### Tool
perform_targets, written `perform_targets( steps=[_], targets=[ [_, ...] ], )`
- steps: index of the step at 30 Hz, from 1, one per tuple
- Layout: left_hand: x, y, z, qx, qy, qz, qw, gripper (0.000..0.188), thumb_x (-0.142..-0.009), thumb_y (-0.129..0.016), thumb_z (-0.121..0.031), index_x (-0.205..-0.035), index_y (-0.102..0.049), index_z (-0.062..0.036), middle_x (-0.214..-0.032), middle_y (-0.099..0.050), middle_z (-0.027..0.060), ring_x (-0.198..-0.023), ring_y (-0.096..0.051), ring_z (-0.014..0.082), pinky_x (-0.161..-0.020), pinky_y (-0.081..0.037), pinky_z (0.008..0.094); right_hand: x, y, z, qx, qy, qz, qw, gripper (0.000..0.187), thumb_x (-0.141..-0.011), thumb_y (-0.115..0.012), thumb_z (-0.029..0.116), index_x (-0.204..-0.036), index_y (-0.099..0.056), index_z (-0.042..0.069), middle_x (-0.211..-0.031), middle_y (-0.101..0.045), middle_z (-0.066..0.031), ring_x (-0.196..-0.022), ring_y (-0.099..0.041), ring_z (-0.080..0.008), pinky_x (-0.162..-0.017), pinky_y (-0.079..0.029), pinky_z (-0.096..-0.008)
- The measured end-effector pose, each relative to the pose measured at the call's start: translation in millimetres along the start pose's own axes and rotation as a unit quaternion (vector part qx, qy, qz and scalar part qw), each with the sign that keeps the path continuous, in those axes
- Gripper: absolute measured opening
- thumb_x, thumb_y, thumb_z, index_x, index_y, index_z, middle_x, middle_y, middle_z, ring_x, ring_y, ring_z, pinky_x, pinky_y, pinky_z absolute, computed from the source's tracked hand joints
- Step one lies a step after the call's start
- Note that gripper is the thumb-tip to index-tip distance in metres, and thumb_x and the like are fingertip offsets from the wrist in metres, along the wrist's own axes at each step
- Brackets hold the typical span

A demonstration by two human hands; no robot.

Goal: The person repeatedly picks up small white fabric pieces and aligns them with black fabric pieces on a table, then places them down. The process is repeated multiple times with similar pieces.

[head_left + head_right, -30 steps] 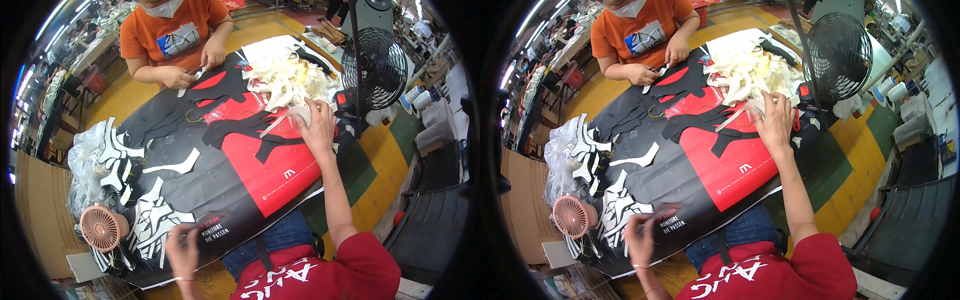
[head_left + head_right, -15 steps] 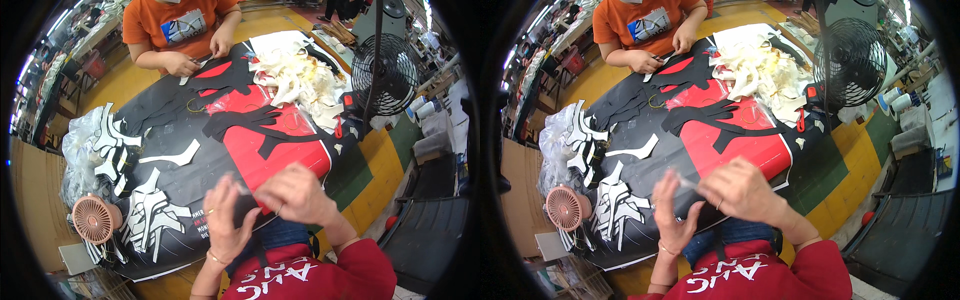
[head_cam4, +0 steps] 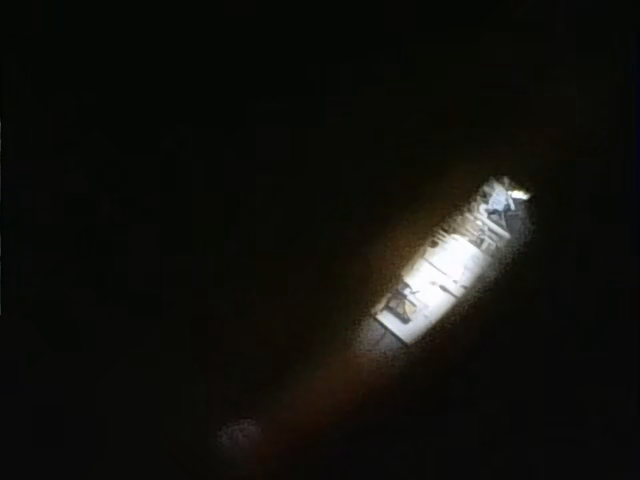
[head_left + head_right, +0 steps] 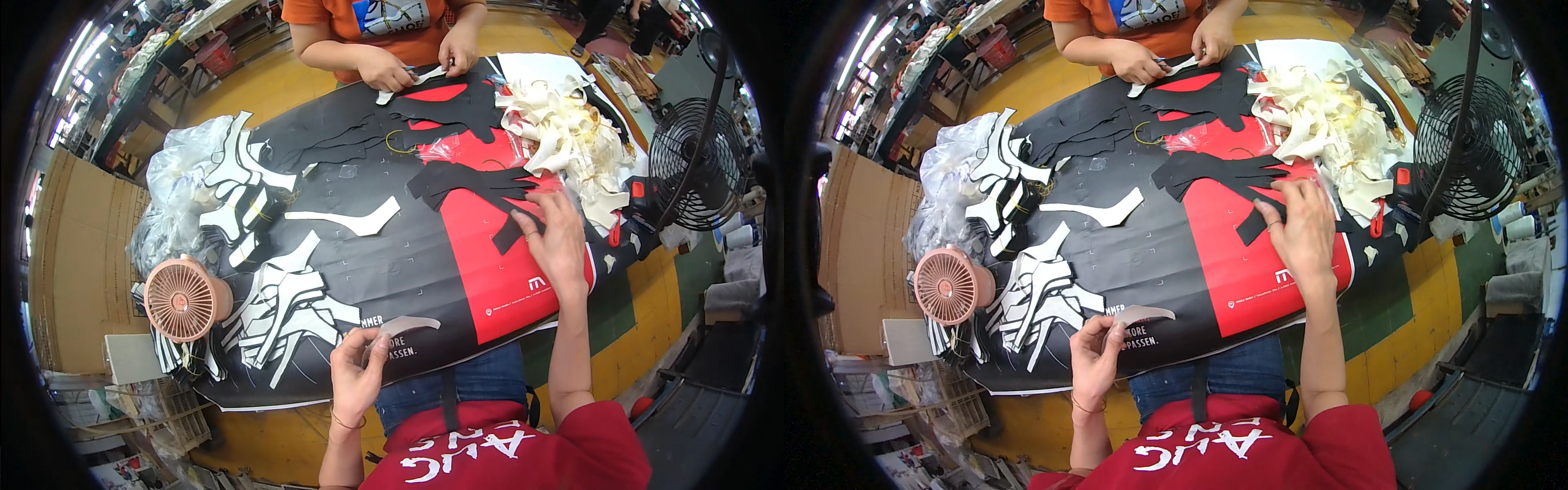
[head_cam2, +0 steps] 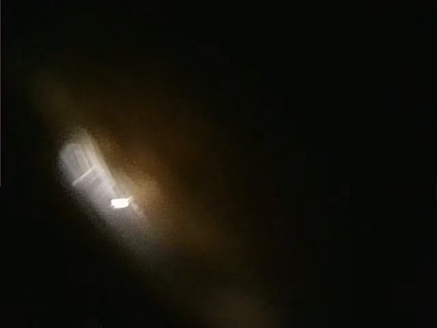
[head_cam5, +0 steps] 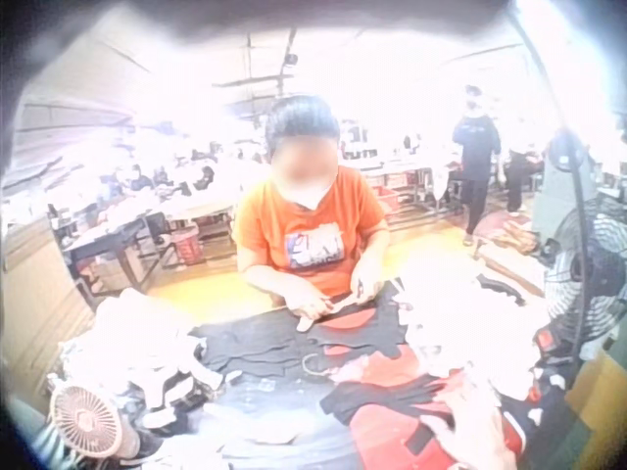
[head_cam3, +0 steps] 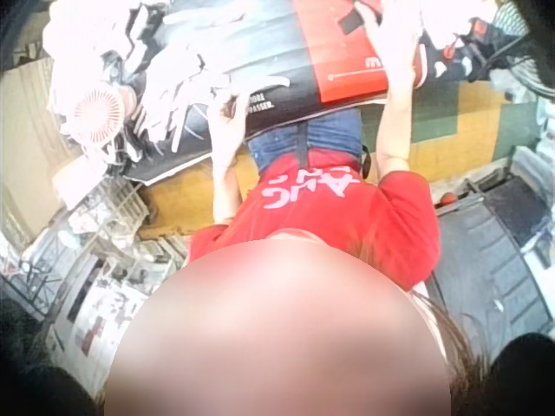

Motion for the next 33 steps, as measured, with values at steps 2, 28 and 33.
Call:
perform_targets(
  steps=[2, 28, 33],
  targets=[
    [1, -4, 2, 0.056, 0.012, -0.002, 0.998, 0.016, -0.099, -0.064, -0.008, -0.106, -0.066, 0.0058, -0.091, -0.069, 0.0069, -0.078, -0.064, 0.0114, -0.070, -0.051, 0.0238, 7, 1, -14, -0.030, -0.019, -0.005, 0.999, 0.028, -0.089, -0.073, 0.028, -0.107, -0.069, 0.005, -0.102, -0.062, -0.0121, -0.100, -0.060, -0.0307, -0.086, -0.045, -0.0435],
    [21, -139, 0, 0.477, 0.230, 0.390, 0.753, 0.020, -0.099, -0.056, -0.029, -0.102, -0.051, -0.0097, -0.071, -0.045, -0.0031, -0.067, -0.051, 0.0173, -0.065, -0.039, 0.0330, 107, -26, 102, -0.612, -0.024, 0.369, 0.699, 0.022, -0.092, -0.071, 0.010, -0.108, -0.069, -0.004, -0.115, -0.064, -0.0097, -0.099, -0.062, -0.0132, -0.088, -0.049, -0.0296],
    [-2, -137, -2, 0.048, 0.059, 0.304, 0.949, 0.027, -0.106, -0.051, -0.019, -0.118, -0.061, 0.0032, -0.100, -0.065, 0.0039, -0.090, -0.060, 0.0088, -0.074, -0.050, 0.0239, 100, 0, 58, -0.630, -0.055, 0.276, 0.724, 0.014, -0.095, -0.069, 0.006, -0.103, -0.070, -0.005, -0.095, -0.069, -0.0044, -0.086, -0.063, -0.0076, -0.074, -0.051, -0.0239]
  ],
)
Point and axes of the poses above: each hand's wrist, its own x-axis away from the middle knuckle, its own y-axis out of the back of the hand, z = x × y, the point moved 9 cm from there along -x, towards the middle knuckle
